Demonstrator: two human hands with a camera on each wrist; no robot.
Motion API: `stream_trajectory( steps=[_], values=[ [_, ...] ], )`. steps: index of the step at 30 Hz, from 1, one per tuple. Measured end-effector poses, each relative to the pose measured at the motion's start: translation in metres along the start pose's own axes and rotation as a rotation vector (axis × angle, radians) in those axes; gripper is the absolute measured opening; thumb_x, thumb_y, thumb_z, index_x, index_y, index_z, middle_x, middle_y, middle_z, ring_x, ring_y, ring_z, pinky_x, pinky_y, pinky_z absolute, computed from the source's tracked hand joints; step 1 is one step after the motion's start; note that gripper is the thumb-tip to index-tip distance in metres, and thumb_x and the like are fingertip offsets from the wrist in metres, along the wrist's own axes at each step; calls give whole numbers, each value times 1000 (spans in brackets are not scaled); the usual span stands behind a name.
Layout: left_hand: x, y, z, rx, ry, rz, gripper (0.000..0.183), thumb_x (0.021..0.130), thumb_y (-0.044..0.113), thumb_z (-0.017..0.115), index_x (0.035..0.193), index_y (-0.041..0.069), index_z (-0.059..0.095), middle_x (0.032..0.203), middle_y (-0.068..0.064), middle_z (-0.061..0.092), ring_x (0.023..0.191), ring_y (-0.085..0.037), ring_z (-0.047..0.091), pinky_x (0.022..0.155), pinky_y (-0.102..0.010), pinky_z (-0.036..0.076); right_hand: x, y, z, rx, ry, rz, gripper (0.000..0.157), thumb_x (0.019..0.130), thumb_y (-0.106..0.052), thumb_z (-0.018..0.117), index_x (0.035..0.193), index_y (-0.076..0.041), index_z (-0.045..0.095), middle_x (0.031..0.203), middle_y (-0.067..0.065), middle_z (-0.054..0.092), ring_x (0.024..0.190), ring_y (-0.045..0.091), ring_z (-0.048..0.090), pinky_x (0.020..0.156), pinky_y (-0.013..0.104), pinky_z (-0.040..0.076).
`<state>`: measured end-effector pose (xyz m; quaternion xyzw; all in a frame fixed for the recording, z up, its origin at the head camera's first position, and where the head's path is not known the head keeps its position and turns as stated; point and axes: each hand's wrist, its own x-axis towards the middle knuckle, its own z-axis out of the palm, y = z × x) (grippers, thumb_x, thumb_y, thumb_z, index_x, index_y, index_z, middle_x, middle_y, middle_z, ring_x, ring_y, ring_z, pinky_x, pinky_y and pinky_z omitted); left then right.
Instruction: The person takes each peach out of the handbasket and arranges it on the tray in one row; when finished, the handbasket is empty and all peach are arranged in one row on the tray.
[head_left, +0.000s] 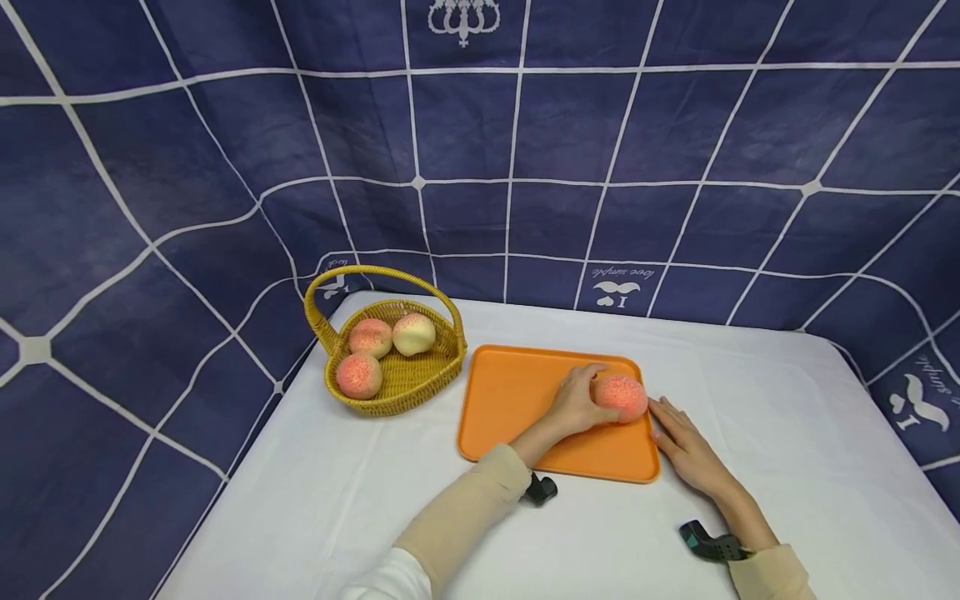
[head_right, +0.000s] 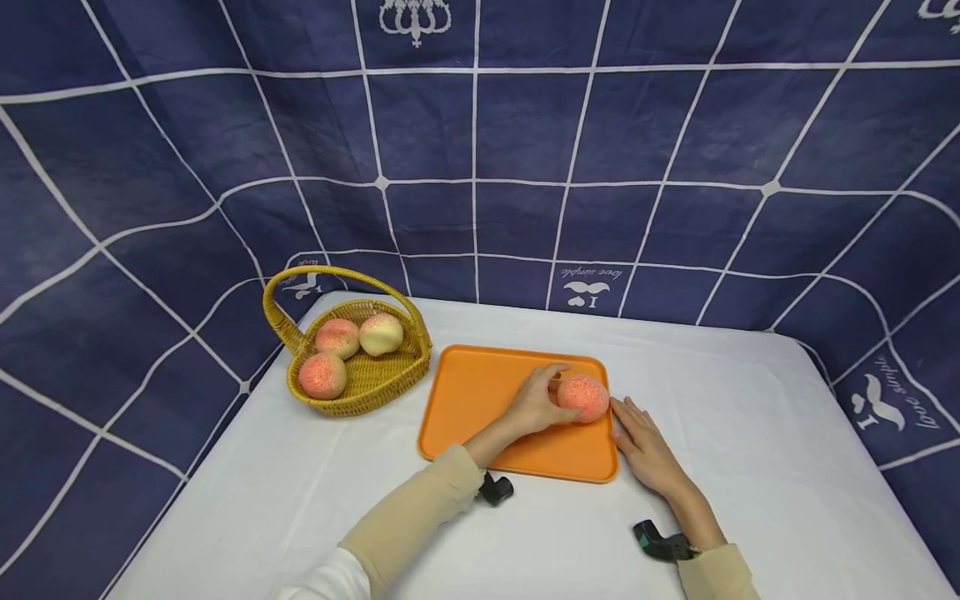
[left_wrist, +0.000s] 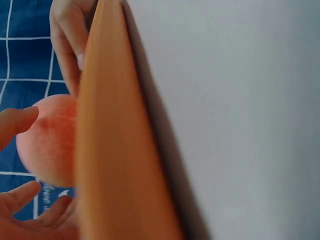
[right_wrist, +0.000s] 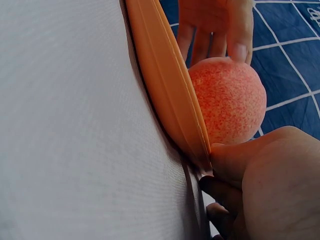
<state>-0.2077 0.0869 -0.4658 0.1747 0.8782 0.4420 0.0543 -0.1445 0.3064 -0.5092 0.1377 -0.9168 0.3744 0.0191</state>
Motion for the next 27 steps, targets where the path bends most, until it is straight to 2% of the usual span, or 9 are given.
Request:
stream_trajectory(
  steps=[4, 8, 13, 16, 19, 23, 27],
  values=[
    [-15, 0, -19, 44, 5, 50, 77, 73, 32, 86, 140, 18, 51, 136, -5, 53, 119, -21, 52, 101, -35, 44, 0, -1, 1, -3, 8, -5, 51, 104, -19, 44, 148, 3, 34, 152, 34, 29, 141, 55, 19, 116, 11, -8],
    [-42, -2, -45, 54, 2, 115, 72, 76, 29, 84, 140, 16, 52, 139, -3, 51, 122, -23, 53, 101, -39, 42, 0, -2, 2, -6, 7, -18, 51, 103, -18, 45, 148, 4, 35, 151, 35, 30, 141, 56, 20, 113, 7, -8],
    [-73, -8, -84, -19, 51, 217, 66, 75, 22, 84, 135, 15, 56, 133, -5, 55, 119, -25, 55, 94, -39, 49, 0, -1, 0, -20, 8, -10, 51, 104, -19, 45, 149, 3, 34, 151, 34, 30, 141, 55, 20, 114, 8, -8],
    [-89, -17, -110, -72, 139, 239, 64, 74, 15, 84, 131, 12, 58, 129, -8, 56, 117, -27, 54, 91, -41, 52, 1, -2, 0, -18, 5, -4, 51, 104, -20, 45, 149, 2, 34, 152, 34, 29, 141, 55, 19, 115, 9, -9],
    [-101, -31, -138, -85, 275, 224, 61, 72, 10, 84, 128, 7, 60, 127, -12, 56, 115, -29, 56, 91, -42, 54, 0, -2, 0, -15, 5, -2, 51, 104, -20, 45, 149, 2, 35, 151, 34, 30, 141, 55, 19, 115, 10, -9],
    [-114, -54, -178, -79, 456, 155, 60, 72, 5, 84, 127, 2, 60, 129, -16, 55, 116, -33, 55, 92, -48, 53, -1, -3, 0, -12, 6, -4, 51, 104, -19, 45, 148, 3, 35, 151, 35, 30, 141, 56, 20, 114, 9, -9],
    [-126, -80, -214, -33, 601, 45, 61, 73, 6, 83, 128, 2, 59, 131, -18, 53, 118, -34, 51, 98, -52, 45, 0, -3, 0, -16, 12, -12, 51, 103, -18, 45, 148, 3, 35, 150, 35, 30, 140, 56, 21, 113, 7, -8]
  ],
)
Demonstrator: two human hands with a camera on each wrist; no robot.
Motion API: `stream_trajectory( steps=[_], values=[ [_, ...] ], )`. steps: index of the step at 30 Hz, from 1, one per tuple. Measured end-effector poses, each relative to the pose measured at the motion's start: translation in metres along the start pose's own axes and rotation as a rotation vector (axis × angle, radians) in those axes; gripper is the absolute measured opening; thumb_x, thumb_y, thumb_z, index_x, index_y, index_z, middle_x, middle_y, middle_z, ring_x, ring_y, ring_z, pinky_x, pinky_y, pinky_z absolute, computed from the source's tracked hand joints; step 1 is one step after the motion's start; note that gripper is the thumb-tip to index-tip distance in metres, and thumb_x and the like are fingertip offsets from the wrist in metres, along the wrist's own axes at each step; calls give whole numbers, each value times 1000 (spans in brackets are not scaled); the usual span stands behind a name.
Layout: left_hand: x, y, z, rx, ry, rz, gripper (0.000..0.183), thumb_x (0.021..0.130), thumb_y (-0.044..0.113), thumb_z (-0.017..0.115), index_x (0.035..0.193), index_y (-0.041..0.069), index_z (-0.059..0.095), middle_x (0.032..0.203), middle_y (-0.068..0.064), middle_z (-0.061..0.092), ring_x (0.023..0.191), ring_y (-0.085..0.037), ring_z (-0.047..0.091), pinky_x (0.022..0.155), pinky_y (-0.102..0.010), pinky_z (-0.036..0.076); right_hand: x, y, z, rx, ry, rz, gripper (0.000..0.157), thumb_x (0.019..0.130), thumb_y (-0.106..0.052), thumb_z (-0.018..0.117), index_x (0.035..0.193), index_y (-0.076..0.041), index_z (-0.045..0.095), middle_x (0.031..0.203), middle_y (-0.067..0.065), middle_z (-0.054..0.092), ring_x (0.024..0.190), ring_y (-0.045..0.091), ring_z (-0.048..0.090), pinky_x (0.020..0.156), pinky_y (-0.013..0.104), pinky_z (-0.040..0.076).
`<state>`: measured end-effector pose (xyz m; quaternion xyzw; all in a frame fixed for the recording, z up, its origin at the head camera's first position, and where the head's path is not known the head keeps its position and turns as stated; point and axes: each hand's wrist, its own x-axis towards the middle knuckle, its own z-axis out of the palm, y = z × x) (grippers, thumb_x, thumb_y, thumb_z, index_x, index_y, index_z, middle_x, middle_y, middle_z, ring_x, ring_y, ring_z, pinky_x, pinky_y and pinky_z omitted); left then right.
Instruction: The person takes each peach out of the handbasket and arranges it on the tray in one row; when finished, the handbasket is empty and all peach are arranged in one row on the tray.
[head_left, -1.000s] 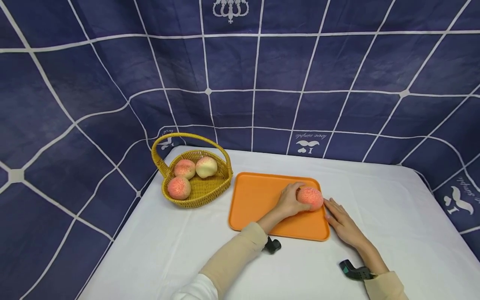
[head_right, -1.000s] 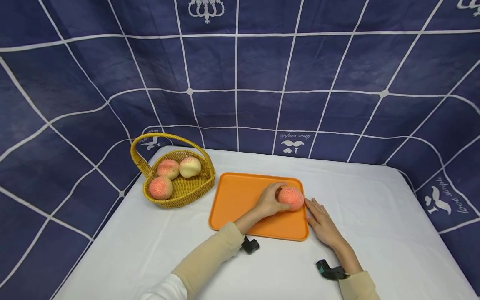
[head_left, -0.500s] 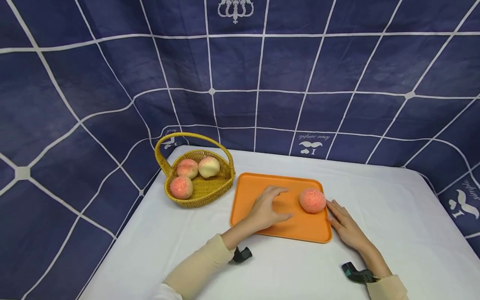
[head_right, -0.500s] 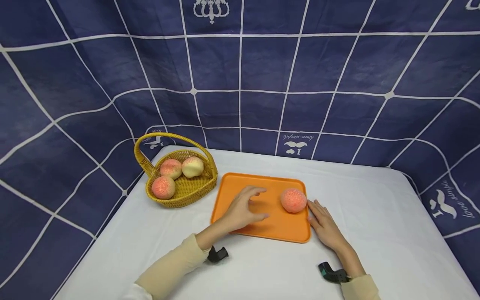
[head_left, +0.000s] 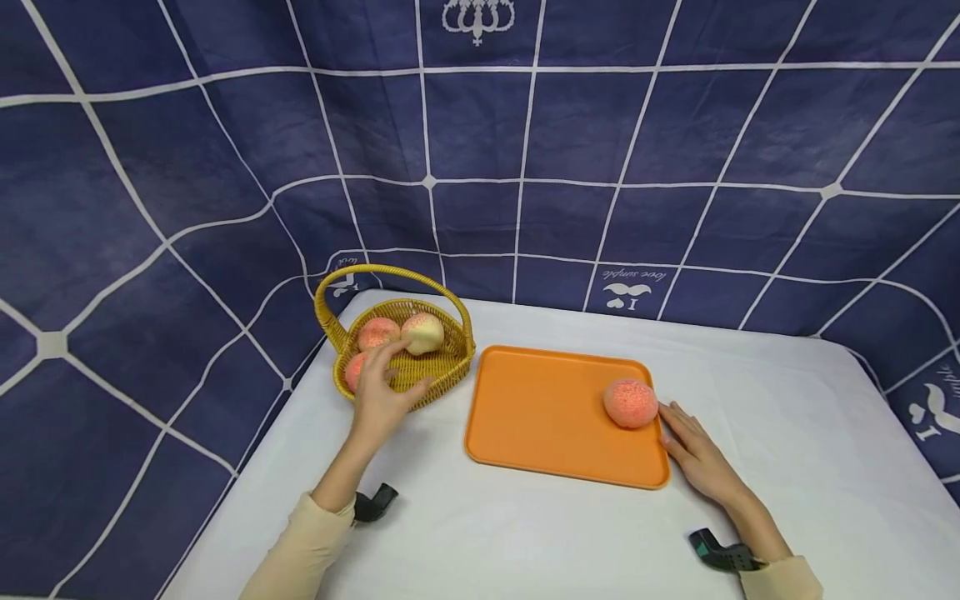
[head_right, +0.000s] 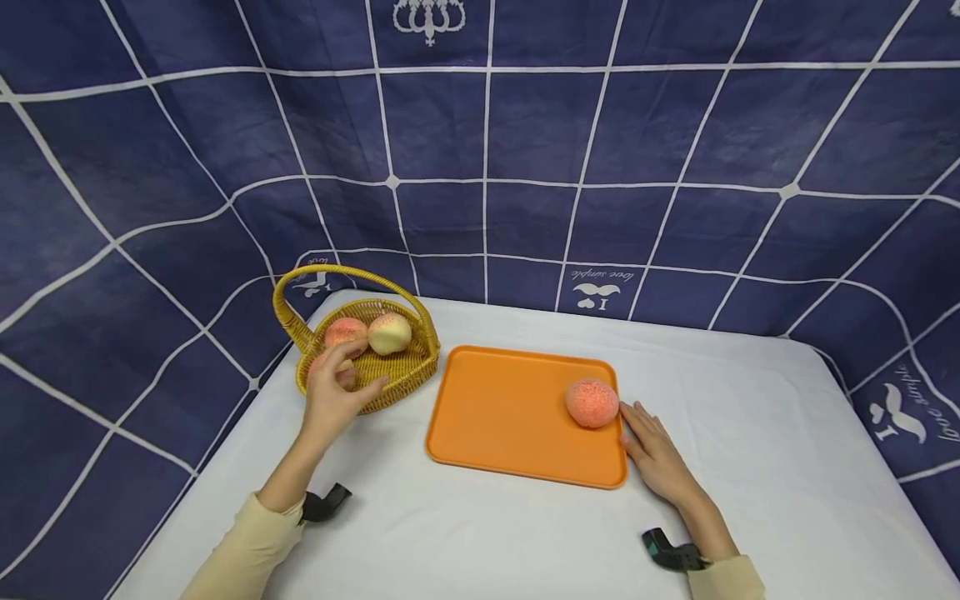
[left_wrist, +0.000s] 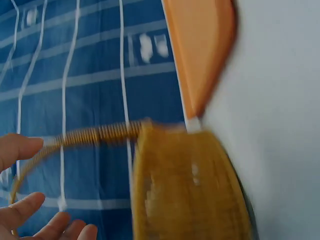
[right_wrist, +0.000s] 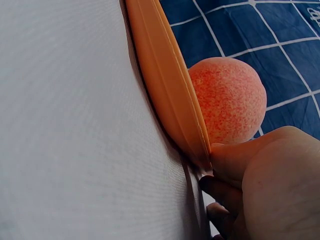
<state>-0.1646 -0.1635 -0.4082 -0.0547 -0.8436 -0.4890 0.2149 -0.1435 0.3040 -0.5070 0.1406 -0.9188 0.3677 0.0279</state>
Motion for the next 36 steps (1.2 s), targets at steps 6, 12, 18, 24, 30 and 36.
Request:
stream_trajectory(
  steps=[6, 12, 18, 24, 30, 36],
  values=[
    [10, -35, -31, 90, 123, -116, 61, 74, 5, 81, 129, 2, 58, 128, -20, 52, 116, -39, 54, 99, -51, 45, 0, 1, 1, -3, 7, -13, 50, 103, -17, 46, 147, 4, 36, 150, 36, 31, 140, 55, 21, 111, 4, -7],
    [16, -58, -39, 158, 123, -202, 61, 74, 5, 81, 131, 2, 57, 129, -23, 50, 113, -39, 51, 93, -50, 47, 0, 2, 1, -8, 9, -17, 50, 103, -17, 46, 147, 4, 37, 149, 35, 32, 140, 55, 22, 111, 4, -6],
    [21, -66, -41, 184, 81, -228, 63, 75, 4, 81, 132, 1, 55, 130, -25, 48, 113, -38, 49, 94, -51, 45, 1, 2, 0, -6, -5, 6, 51, 104, -19, 45, 148, 4, 35, 151, 35, 29, 141, 55, 20, 112, 6, -8],
    [24, -71, -46, 225, -21, -261, 68, 76, 3, 78, 138, 2, 50, 130, -25, 46, 117, -42, 50, 98, -54, 43, 0, 2, 0, -7, 7, -5, 50, 103, -18, 46, 147, 5, 36, 150, 36, 31, 140, 56, 21, 111, 4, -7],
    [23, -79, -51, 284, -129, -244, 74, 73, 2, 79, 140, 1, 48, 132, -24, 49, 121, -43, 49, 103, -56, 37, -1, 0, 1, 1, 0, 9, 51, 103, -18, 46, 147, 5, 36, 150, 36, 30, 140, 57, 20, 111, 5, -8],
    [25, -82, -52, 293, -169, -210, 71, 73, 3, 78, 138, -1, 50, 140, -26, 46, 133, -45, 37, 110, -59, 28, 0, 0, 1, -1, -8, 31, 52, 103, -21, 45, 148, 4, 35, 151, 35, 28, 141, 55, 19, 113, 8, -9]
  ],
)
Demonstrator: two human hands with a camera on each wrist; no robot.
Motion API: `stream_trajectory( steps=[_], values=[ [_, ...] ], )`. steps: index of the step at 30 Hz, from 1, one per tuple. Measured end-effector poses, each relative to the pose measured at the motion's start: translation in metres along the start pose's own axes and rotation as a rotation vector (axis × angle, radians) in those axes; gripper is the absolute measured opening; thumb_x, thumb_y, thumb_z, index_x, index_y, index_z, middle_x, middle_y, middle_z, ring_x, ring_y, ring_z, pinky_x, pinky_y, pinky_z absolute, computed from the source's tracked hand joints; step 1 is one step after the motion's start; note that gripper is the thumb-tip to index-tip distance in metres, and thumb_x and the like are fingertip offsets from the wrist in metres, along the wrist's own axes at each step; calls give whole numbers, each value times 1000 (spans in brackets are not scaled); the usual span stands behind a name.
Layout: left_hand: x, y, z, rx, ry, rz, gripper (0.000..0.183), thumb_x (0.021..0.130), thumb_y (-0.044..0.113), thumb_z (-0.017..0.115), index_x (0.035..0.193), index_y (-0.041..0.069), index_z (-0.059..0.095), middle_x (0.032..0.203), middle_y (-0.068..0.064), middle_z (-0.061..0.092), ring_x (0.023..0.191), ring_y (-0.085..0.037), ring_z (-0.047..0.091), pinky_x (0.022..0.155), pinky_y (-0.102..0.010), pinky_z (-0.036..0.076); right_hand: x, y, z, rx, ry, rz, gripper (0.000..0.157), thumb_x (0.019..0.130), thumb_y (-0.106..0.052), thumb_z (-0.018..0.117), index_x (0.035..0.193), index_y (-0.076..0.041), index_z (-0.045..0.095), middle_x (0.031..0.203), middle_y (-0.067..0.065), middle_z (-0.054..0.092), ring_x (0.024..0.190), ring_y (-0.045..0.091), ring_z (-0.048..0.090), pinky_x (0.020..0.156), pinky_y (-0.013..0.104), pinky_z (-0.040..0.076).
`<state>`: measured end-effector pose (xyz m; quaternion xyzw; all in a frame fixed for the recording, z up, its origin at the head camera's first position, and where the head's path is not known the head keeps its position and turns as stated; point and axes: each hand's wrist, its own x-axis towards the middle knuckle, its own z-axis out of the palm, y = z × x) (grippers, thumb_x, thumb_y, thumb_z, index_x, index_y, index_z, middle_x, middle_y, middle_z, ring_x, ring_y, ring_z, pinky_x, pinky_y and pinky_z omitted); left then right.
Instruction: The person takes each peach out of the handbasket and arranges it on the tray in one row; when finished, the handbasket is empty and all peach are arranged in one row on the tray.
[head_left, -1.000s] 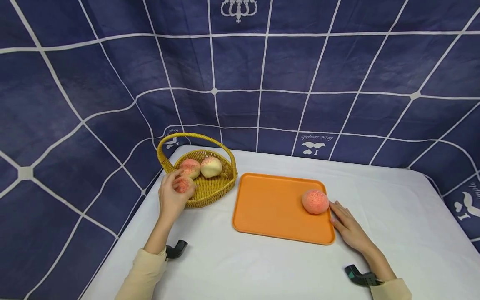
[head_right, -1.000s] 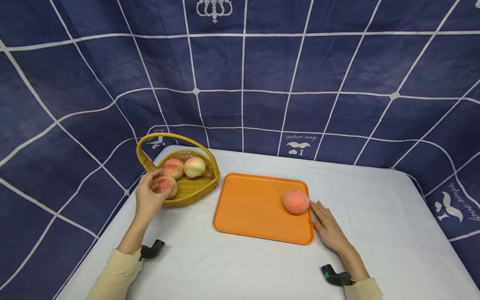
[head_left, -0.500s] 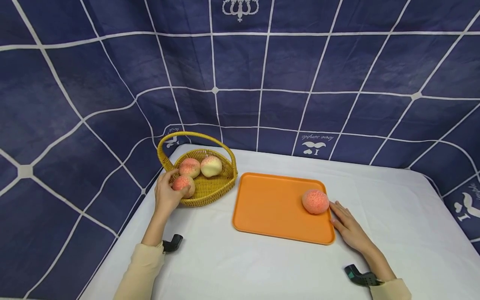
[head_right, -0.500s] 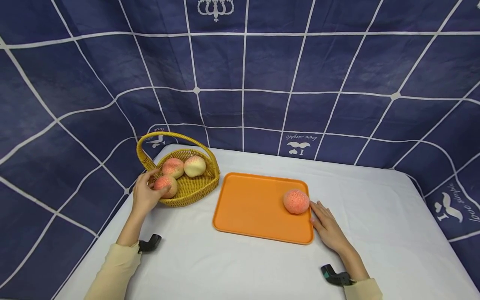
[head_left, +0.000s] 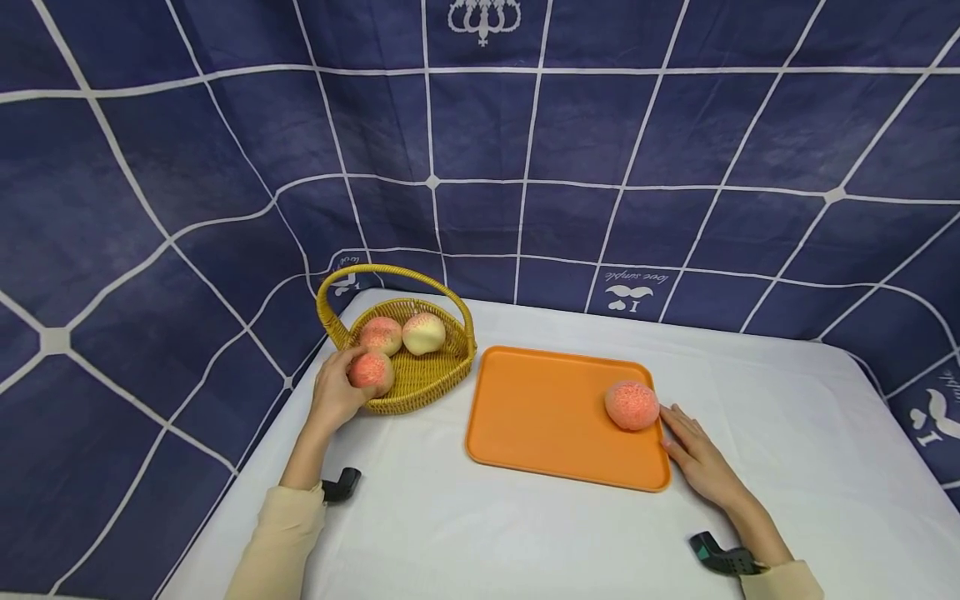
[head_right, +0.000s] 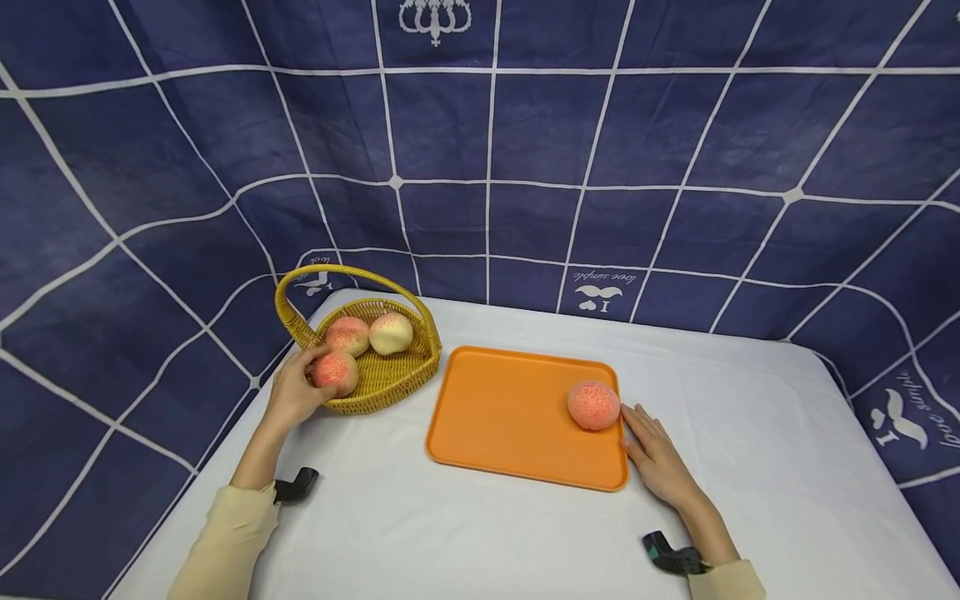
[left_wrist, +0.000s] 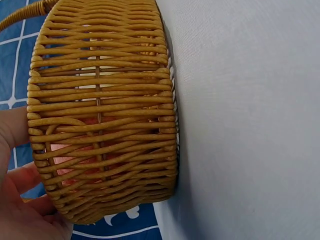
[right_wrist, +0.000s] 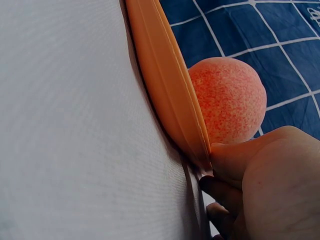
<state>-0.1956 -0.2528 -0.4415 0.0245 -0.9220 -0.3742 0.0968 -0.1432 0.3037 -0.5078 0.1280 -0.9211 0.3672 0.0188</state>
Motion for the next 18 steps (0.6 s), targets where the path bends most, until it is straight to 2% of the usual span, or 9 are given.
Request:
stream_trajectory(
  steps=[9, 18],
  values=[
    [0, -2, 3, 33, -10, 9, 71, 75, 9, 81, 137, -2, 49, 142, -27, 46, 133, -45, 35, 109, -60, 24, 0, 0, 0, -3, -2, -1, 53, 104, -21, 45, 149, 3, 34, 152, 35, 28, 141, 55, 19, 113, 8, -10],
    [2, -4, 7, 47, 71, 78, 71, 68, 9, 85, 131, -5, 55, 133, -28, 55, 124, -45, 44, 106, -58, 28, 0, 0, 0, -9, -1, 0, 53, 104, -21, 45, 149, 3, 34, 152, 35, 28, 142, 55, 19, 115, 11, -10]
  ],
)
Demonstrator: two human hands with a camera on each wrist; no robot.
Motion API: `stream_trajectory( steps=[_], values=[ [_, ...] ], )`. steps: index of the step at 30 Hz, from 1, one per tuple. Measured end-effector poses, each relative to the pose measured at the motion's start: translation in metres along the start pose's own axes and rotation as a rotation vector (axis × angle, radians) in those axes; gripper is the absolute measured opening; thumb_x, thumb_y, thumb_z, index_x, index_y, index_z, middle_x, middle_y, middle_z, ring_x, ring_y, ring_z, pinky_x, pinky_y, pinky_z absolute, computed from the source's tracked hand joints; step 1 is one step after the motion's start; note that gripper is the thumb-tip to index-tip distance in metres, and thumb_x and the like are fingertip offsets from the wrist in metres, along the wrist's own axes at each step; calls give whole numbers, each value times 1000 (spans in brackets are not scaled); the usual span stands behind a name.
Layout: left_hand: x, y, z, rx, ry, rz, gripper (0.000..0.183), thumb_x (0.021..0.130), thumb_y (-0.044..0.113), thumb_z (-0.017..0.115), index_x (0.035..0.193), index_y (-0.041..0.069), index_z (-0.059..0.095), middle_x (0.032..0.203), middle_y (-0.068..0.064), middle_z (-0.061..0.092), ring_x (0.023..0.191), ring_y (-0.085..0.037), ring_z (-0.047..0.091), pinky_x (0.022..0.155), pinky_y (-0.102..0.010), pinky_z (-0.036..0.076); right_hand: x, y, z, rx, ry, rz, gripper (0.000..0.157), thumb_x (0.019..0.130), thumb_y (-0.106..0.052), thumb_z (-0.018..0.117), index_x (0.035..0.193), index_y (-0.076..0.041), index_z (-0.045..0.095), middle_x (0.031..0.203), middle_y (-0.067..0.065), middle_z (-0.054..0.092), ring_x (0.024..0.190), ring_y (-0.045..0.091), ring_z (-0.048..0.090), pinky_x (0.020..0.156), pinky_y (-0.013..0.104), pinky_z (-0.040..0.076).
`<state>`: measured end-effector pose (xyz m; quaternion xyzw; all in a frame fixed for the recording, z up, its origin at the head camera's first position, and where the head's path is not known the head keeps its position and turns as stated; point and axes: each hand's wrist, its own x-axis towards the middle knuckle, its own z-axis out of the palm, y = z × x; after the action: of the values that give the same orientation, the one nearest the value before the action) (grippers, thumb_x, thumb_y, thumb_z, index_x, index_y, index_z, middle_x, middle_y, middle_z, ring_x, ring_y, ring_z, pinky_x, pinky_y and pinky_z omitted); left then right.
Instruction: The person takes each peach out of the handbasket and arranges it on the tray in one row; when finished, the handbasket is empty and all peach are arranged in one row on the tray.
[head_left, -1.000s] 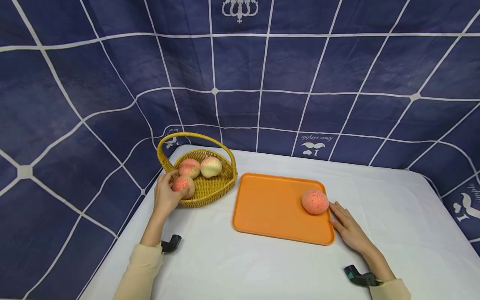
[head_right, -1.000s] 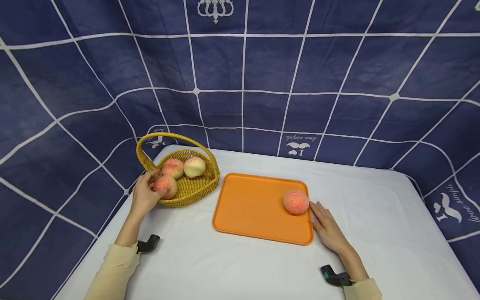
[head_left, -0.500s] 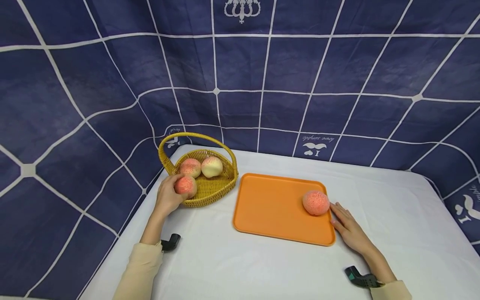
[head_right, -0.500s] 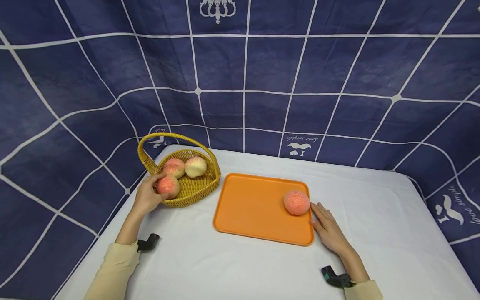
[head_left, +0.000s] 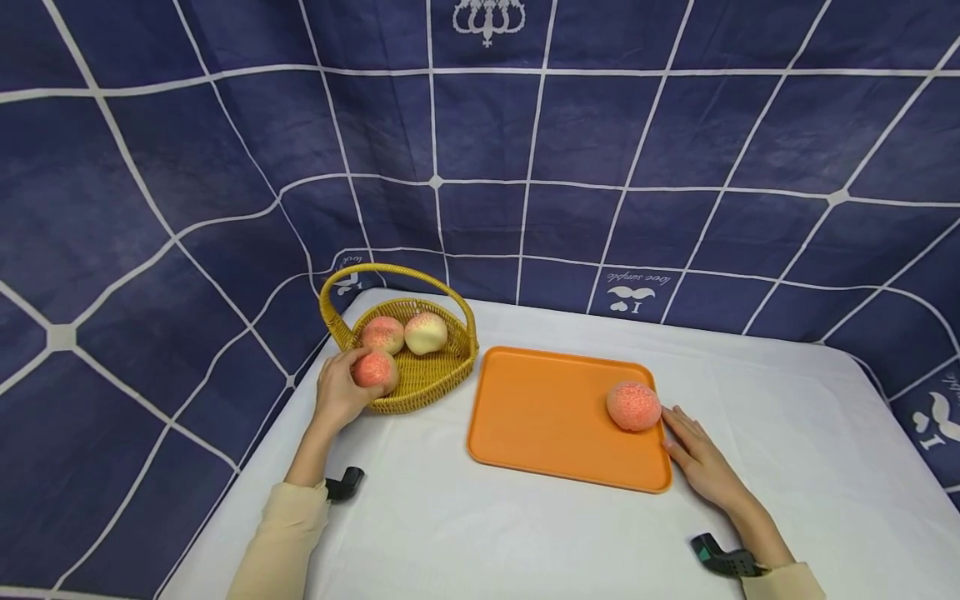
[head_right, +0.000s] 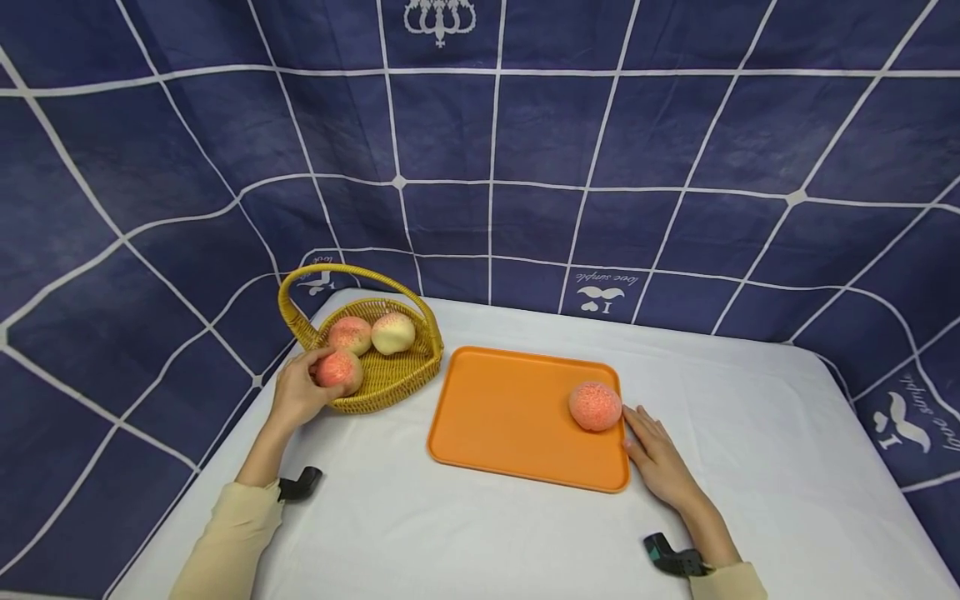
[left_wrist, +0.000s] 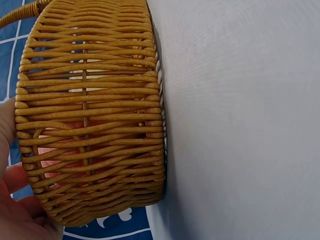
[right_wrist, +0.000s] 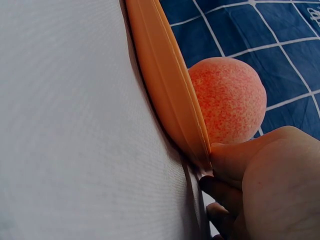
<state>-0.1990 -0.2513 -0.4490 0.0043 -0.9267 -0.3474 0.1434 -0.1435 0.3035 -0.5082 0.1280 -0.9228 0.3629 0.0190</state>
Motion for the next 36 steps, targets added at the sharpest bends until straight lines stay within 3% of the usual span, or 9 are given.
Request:
stream_trajectory(
  steps=[9, 16, 18, 21, 25, 28, 32, 34, 36],
  values=[
    [-1, 3, 3, -65, 74, 7, 71, 68, 11, 86, 131, -3, 57, 129, -27, 58, 117, -42, 48, 100, -56, 36, -1, 1, 1, 7, -6, 8, 53, 104, -22, 44, 149, 3, 33, 152, 35, 27, 142, 54, 18, 115, 10, -10],
    [-3, 8, 2, -162, 161, -11, 68, 67, 8, 86, 129, -1, 59, 120, -24, 61, 107, -37, 54, 90, -50, 45, -4, 1, 1, 22, -18, 30, 54, 104, -24, 44, 149, 3, 33, 153, 34, 26, 143, 53, 16, 122, 26, -8],
    [-3, 10, 1, -183, 163, -23, 67, 68, 7, 85, 130, 0, 59, 119, -23, 60, 104, -35, 55, 88, -47, 47, -4, 1, 1, 19, -15, 26, 53, 104, -23, 44, 149, 3, 33, 153, 34, 26, 143, 53, 16, 121, 24, -9],
    [-4, 14, -1, -196, 150, -45, 67, 70, 8, 84, 132, 1, 58, 121, -21, 59, 105, -32, 57, 86, -40, 49, -4, 1, 1, 10, -5, 14, 53, 104, -22, 44, 149, 3, 33, 152, 35, 28, 142, 54, 18, 118, 17, -9],
    [-5, 21, -3, -217, 137, -58, 66, 72, 8, 83, 132, 3, 58, 126, -19, 58, 109, -31, 58, 82, -18, 47, -3, 1, 1, 4, 0, 7, 52, 104, -22, 44, 148, 4, 34, 151, 35, 28, 141, 55, 19, 117, 13, -10],
    [-7, 30, -5, -253, 142, -41, 65, 71, 7, 83, 131, 3, 59, 128, -18, 57, 111, -29, 57, 78, -4, 41, -2, 1, 0, 4, 2, 3, 52, 104, -22, 45, 148, 4, 34, 151, 36, 28, 141, 55, 19, 116, 12, -9],
    [-11, 48, -8, -310, 148, 22, 65, 68, 4, 84, 128, 2, 61, 127, -18, 58, 111, -26, 56, 79, 0, 40, -1, 0, 0, 10, 1, -2, 52, 104, -21, 45, 148, 4, 35, 151, 36, 28, 141, 56, 19, 114, 9, -9],
    [-14, 60, -9, -342, 136, 65, 65, 66, 3, 85, 127, 1, 62, 126, -18, 60, 107, -26, 57, 80, -2, 42, 0, 0, -1, 19, -4, 1, 52, 104, -21, 45, 148, 4, 34, 151, 36, 27, 141, 56, 18, 118, 16, -8],
    [-17, 73, -7, -365, 117, 104, 66, 65, 3, 86, 127, 1, 62, 126, -17, 61, 103, -25, 58, 81, -5, 45, 0, 0, -1, 28, -5, 0, 52, 104, -21, 45, 148, 4, 34, 152, 36, 26, 141, 56, 17, 123, 30, -5]
  ],
)
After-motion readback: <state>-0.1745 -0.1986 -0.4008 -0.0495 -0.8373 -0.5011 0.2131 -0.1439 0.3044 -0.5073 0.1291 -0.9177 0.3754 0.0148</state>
